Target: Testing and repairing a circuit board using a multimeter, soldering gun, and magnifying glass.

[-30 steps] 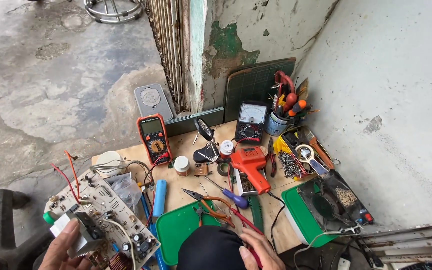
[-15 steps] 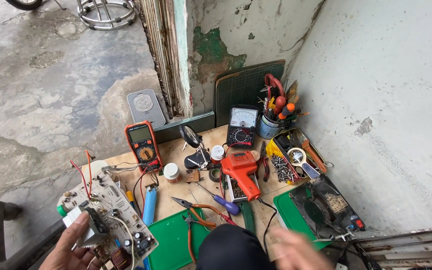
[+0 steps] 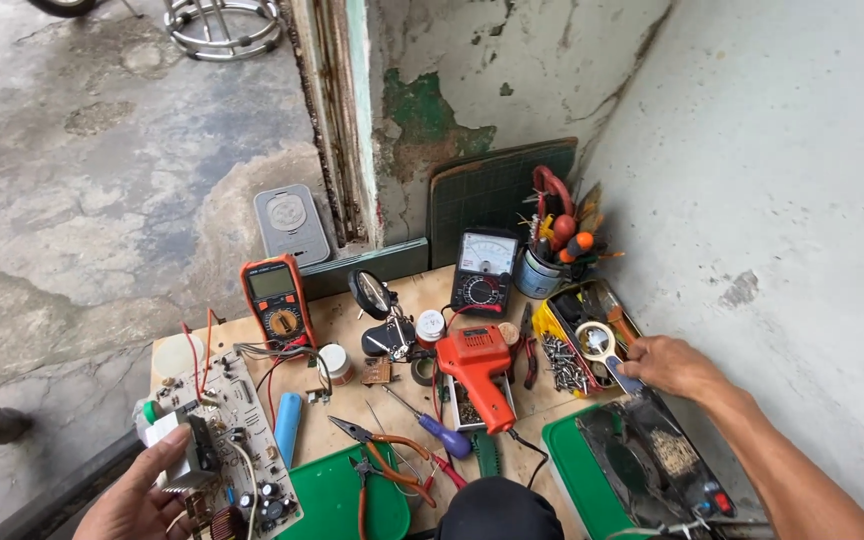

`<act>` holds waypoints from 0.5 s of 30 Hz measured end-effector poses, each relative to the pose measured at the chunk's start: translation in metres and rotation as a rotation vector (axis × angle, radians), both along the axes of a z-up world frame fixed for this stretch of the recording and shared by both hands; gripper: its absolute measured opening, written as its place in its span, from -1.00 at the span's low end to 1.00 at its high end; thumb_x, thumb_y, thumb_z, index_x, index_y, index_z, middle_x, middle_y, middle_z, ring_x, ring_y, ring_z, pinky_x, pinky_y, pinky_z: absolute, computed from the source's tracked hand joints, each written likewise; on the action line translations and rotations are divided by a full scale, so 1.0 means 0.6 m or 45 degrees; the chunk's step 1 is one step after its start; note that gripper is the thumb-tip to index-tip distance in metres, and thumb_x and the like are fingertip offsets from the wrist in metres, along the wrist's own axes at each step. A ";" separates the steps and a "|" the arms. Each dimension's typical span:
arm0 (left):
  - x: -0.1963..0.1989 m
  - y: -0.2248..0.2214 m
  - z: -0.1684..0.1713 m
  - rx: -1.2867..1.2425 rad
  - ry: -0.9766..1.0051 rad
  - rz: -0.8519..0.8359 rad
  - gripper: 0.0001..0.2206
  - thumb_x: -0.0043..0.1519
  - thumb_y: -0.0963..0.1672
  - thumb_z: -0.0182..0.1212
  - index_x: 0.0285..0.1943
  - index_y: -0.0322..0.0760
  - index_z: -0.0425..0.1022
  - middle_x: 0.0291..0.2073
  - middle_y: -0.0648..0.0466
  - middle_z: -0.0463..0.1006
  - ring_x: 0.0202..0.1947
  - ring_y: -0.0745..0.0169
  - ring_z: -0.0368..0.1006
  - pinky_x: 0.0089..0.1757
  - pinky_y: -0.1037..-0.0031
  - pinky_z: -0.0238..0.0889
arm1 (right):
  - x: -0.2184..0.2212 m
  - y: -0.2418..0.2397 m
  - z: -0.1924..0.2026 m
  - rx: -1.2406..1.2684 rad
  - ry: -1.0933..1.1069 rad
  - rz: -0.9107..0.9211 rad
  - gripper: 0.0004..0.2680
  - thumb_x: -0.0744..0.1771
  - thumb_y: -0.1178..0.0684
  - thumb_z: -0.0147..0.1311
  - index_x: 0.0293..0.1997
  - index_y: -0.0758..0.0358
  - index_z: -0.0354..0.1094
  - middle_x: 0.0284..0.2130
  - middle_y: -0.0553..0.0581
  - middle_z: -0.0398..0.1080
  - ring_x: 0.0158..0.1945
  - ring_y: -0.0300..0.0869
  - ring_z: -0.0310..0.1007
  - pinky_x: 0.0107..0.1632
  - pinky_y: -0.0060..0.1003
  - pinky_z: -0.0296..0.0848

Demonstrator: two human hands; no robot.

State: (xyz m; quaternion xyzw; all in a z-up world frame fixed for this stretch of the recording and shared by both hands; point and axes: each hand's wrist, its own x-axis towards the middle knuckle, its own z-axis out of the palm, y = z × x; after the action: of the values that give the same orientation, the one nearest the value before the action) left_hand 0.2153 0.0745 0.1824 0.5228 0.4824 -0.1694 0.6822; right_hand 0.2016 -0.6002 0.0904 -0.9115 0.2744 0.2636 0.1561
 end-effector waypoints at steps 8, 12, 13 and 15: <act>-0.003 -0.050 0.026 0.143 -0.033 0.140 -0.44 0.25 -0.11 0.46 0.48 -0.21 0.48 0.23 0.02 0.68 0.01 0.08 0.57 -0.04 0.27 0.41 | 0.030 -0.039 -0.071 -0.026 0.037 -0.018 -0.78 0.40 -0.29 0.28 -0.12 -0.03 0.61 0.00 0.00 0.65 -0.06 -0.20 0.62 0.13 -0.16 0.62; -0.003 -0.048 -0.045 0.018 -0.230 -0.042 -0.75 0.43 -0.15 0.30 0.24 -0.34 0.67 0.00 -0.19 0.66 -0.12 -0.15 0.54 -0.13 0.27 0.36 | 0.015 -0.065 -0.056 -0.034 -0.018 -0.065 -0.82 0.42 -0.22 0.29 -0.14 -0.01 0.56 -0.13 -0.02 0.61 -0.24 -0.23 0.50 -0.03 -0.21 0.56; -0.006 -0.051 -0.043 -0.004 -0.200 -0.123 -0.60 0.30 -0.13 0.37 0.35 -0.27 0.60 0.01 -0.12 0.62 -0.16 -0.02 0.45 -0.19 0.30 0.25 | 0.023 -0.087 -0.075 -0.167 -0.088 0.088 -0.78 0.39 -0.28 0.21 -0.16 -0.03 0.59 -0.16 0.04 0.65 -0.18 -0.15 0.59 -0.06 -0.15 0.50; -0.027 -0.069 0.015 0.007 -0.167 -0.138 -0.42 0.17 -0.12 0.43 0.45 -0.21 0.53 0.01 -0.06 0.58 -0.20 0.10 0.36 -0.25 0.34 0.14 | 0.037 -0.177 -0.141 -0.262 -0.175 0.303 -0.72 0.35 -0.35 0.13 -0.18 -0.04 0.62 -0.19 0.09 0.70 -0.12 -0.07 0.67 -0.08 -0.09 0.45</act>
State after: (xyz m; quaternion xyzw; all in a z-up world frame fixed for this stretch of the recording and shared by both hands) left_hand 0.1994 0.0330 0.1912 0.5600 0.4082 -0.1700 0.7006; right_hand 0.2240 -0.7062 0.0060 -0.9647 0.1786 0.1876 0.0481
